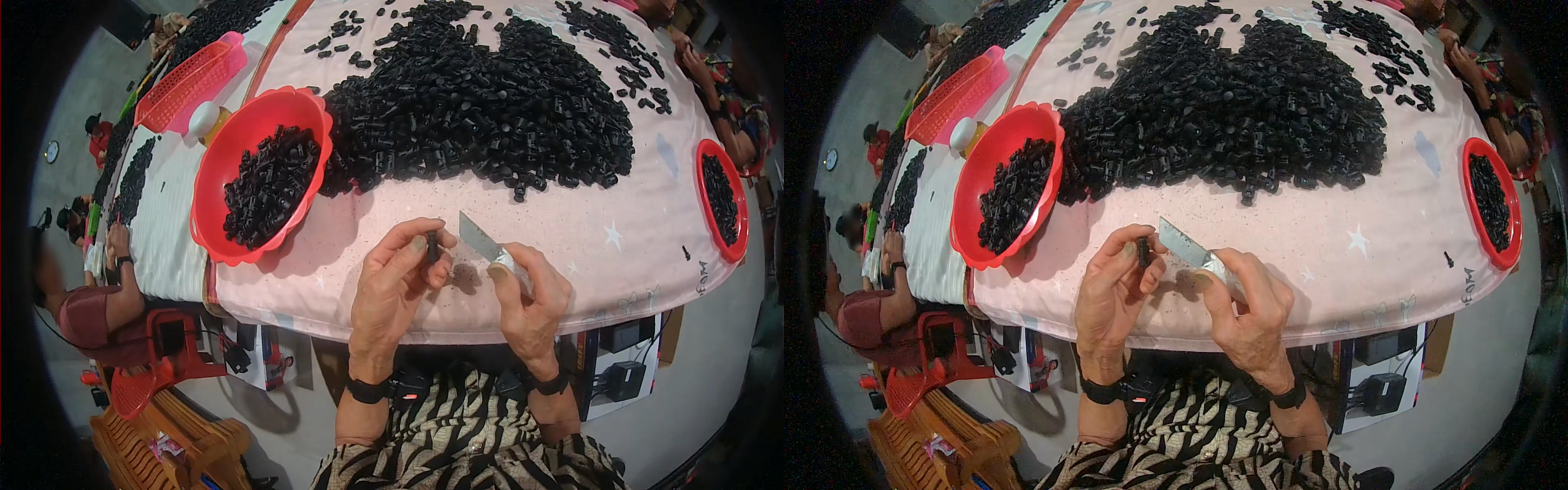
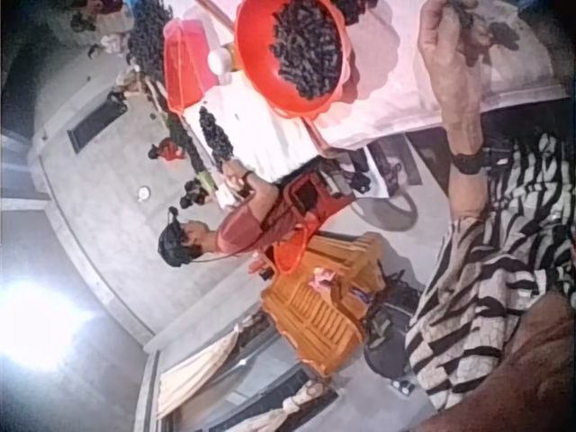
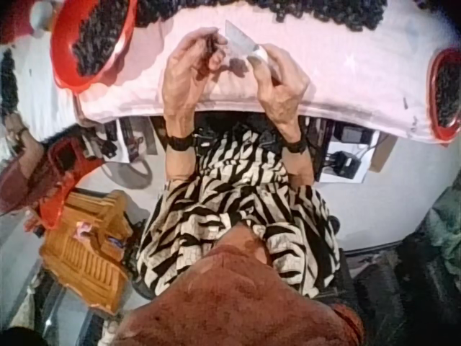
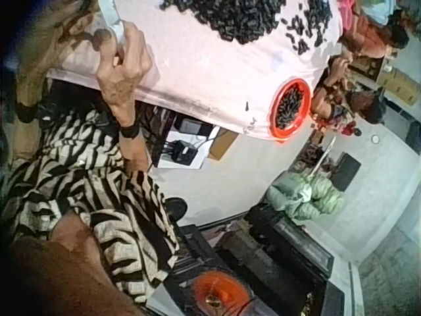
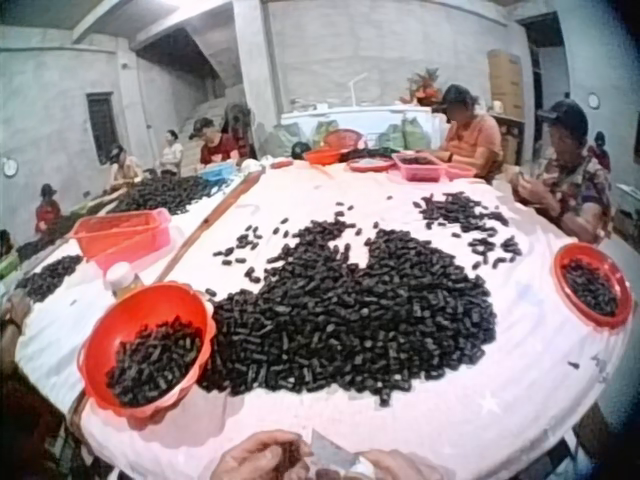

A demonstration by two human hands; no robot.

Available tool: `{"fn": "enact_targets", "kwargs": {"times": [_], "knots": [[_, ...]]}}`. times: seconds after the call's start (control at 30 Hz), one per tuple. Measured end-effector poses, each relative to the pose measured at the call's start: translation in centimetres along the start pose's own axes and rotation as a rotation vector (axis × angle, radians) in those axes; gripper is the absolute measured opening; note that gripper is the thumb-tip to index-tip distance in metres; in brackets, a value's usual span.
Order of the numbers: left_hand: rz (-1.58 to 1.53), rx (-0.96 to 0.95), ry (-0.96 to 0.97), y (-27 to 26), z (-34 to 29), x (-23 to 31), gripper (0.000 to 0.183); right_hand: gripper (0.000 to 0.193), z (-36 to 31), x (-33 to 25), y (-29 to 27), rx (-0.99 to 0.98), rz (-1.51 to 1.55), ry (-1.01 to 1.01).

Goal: Trimming excess plastic from small black shoe components using a utility knife.

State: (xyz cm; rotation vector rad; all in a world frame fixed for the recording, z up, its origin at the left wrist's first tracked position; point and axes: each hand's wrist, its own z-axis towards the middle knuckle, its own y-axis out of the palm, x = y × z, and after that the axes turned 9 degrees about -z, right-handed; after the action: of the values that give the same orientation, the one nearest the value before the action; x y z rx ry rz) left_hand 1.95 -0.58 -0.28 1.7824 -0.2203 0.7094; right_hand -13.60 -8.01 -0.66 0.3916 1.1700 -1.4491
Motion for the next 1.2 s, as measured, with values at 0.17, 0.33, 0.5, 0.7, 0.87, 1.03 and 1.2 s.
{"fn": "enact_targets", "kwargs": {"times": [0.17,0.33,0.5,0.7,0.87,1.03,1.2], "knots": [[0.094,0.022,-0.001,0.0,0.0,0.0,0.028,0.021,0.1,0.0,0.0,-0.011,-0.033,-0.019],[0.062,0.041,-0.025,-0.2,-0.1,0.1,0.023,0.020,0.0,0.1,-0.1,-0.013,-0.035,-0.020],[0.052,-0.012,-0.018,-0.6,-0.1,0.2,0.021,0.020,0.1,0.0,0.0,-0.022,-0.032,-0.041],[0.177,0.059,0.059,1.5,-1.1,0.4,0.017,0.021,0.1,-0.2,-0.1,-0.021,-0.049,-0.040],[0.747,0.263,0.516,2.6,-2.4,5.3,0.013,0.020,0.2,-0.1,-0.3,0.000,0.001,-0.034],[0.846,0.460,0.612,1.0,-0.1,12.1,0.023,0.020,0.3,0.1,-0.3,0.024,0.023,-0.085],[1.135,0.434,0.785,1.6,0.1,10.3,0.027,0.020,0.5,-0.2,-0.4,0.011,0.032,-0.048]]}}
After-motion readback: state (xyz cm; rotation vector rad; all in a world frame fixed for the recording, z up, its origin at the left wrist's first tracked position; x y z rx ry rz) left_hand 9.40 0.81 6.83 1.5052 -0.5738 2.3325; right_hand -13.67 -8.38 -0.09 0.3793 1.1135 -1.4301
